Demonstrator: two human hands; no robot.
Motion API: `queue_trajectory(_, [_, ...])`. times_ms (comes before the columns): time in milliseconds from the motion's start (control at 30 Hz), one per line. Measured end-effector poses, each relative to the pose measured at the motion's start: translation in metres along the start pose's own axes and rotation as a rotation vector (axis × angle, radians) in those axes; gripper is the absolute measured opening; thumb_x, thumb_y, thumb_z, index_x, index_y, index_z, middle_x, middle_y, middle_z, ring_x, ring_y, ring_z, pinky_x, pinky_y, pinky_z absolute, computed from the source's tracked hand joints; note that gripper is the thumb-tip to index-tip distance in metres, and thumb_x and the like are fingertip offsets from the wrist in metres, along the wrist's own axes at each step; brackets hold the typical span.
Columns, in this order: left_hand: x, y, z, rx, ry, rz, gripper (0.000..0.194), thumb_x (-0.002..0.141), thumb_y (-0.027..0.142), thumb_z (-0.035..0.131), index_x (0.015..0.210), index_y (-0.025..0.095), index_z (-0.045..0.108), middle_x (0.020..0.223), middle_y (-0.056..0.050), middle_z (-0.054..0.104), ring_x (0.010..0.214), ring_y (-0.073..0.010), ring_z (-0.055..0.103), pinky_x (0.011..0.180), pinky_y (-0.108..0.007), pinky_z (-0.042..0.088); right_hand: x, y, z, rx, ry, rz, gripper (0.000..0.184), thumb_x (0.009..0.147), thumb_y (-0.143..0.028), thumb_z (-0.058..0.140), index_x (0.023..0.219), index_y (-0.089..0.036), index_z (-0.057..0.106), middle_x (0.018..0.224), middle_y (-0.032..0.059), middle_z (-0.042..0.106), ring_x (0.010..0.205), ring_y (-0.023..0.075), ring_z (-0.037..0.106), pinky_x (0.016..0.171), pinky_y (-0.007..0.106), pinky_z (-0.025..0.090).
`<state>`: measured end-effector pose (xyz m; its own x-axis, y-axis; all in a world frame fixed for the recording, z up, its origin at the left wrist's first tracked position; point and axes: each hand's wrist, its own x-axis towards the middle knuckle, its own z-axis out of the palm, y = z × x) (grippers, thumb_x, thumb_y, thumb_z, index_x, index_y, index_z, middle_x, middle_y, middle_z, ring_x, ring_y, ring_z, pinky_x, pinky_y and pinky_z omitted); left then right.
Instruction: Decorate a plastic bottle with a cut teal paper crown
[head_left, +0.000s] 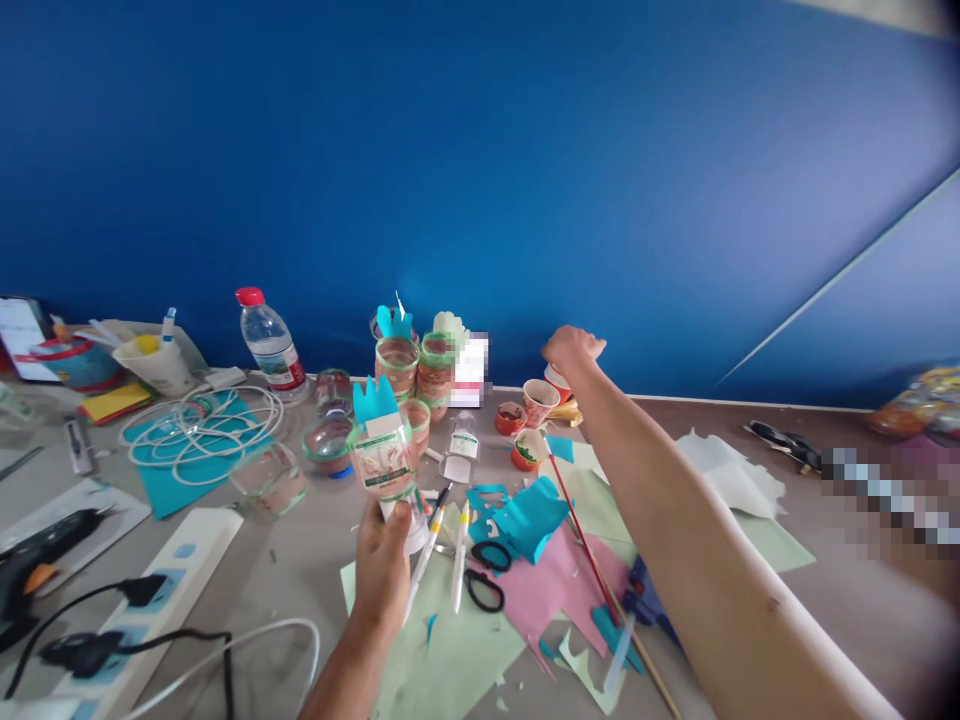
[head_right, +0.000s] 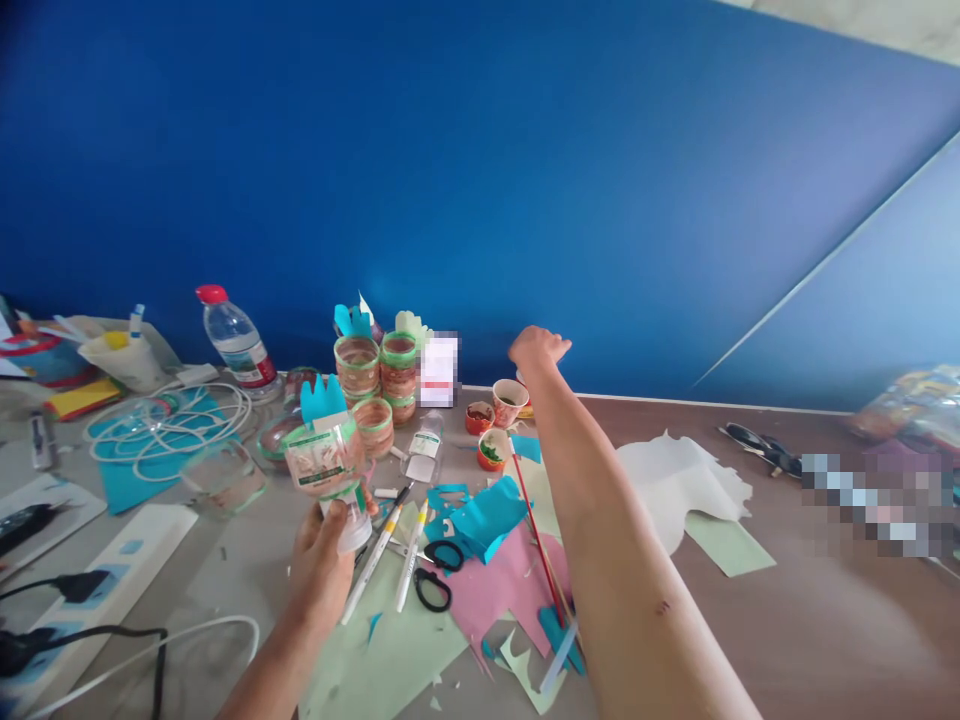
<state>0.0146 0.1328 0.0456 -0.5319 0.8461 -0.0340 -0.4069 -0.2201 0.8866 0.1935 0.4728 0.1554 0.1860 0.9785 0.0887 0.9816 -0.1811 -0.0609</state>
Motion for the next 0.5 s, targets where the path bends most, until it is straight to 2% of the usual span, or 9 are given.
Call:
queue_trajectory(167, [0.000, -0.001, 0.001, 0.013, 0.032, -0.030, 0.038, 0.072, 0.054, 0.069, 0.085, 0.019, 0.058, 0.073, 0.001, 0.064, 0.068, -0.0129, 0.057, 0.067, -0.026, 0.045, -0.003, -0.003, 0.006, 0.042, 0.024, 0.006, 0.027, 0.074, -0.017, 0.066, 0.100, -0.011, 0.070, 0.105, 0.0199, 0.067, 0.116, 0.0349, 0.053, 0.094, 0.046, 0.035])
queue_trajectory(300, [0.001, 0.000, 0.000, 0.015, 0.044, -0.037, 0.036, 0.073, 0.052, 0.068, 0.084, 0.019, 0.058, 0.072, 0.001, 0.064, 0.068, -0.0127, 0.057, 0.068, -0.026, 0.045, -0.006, -0.001, 0.006, 0.106, 0.071, 0.014, 0.026, 0.077, -0.017, 0.061, 0.100, -0.010, 0.069, 0.106, 0.0210, 0.066, 0.115, 0.0350, 0.054, 0.093, 0.046, 0.036])
queue_trajectory(400, [0.001, -0.001, -0.001, 0.029, 0.049, -0.019, 0.035, 0.074, 0.052, 0.067, 0.084, 0.020, 0.058, 0.073, 0.001, 0.064, 0.067, -0.0127, 0.057, 0.067, -0.026, 0.045, -0.007, 0.005, -0.004, 0.170, 0.138, 0.014, 0.029, 0.079, -0.022, 0.057, 0.104, -0.012, 0.068, 0.108, 0.0198, 0.065, 0.111, 0.0340, 0.056, 0.090, 0.046, 0.039])
queue_trajectory(500, [0.001, -0.001, -0.002, 0.054, 0.037, -0.014, 0.034, 0.075, 0.052, 0.065, 0.083, 0.020, 0.058, 0.074, 0.001, 0.063, 0.065, -0.0130, 0.058, 0.067, -0.027, 0.045, -0.008, 0.014, -0.022, 0.222, 0.231, 0.017, 0.032, 0.082, -0.026, 0.050, 0.109, -0.016, 0.065, 0.114, 0.0170, 0.060, 0.107, 0.0312, 0.058, 0.089, 0.045, 0.041])
